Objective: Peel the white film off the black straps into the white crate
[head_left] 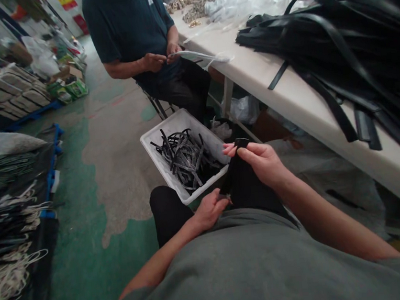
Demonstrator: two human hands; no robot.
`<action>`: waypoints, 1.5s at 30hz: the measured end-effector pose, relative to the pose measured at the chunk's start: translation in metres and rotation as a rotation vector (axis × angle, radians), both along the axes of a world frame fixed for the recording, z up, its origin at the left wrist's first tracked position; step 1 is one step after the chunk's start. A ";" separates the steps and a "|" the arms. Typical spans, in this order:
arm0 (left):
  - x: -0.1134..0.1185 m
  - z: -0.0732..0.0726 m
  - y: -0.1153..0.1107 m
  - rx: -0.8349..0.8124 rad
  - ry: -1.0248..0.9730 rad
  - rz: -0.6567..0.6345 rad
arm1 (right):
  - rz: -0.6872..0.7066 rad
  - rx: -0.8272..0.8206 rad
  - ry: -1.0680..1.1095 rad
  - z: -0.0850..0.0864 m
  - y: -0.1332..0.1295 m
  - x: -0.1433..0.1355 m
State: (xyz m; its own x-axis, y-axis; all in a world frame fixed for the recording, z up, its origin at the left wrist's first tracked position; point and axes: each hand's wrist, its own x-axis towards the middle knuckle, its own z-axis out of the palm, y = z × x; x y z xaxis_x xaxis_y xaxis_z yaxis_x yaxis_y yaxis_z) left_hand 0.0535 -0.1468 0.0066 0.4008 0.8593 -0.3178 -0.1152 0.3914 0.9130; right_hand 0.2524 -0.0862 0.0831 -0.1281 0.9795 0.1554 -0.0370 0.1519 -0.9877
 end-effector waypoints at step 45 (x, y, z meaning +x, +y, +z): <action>-0.127 -0.228 0.186 -0.678 0.137 1.190 | 0.569 -0.701 -0.649 -0.303 0.115 -0.052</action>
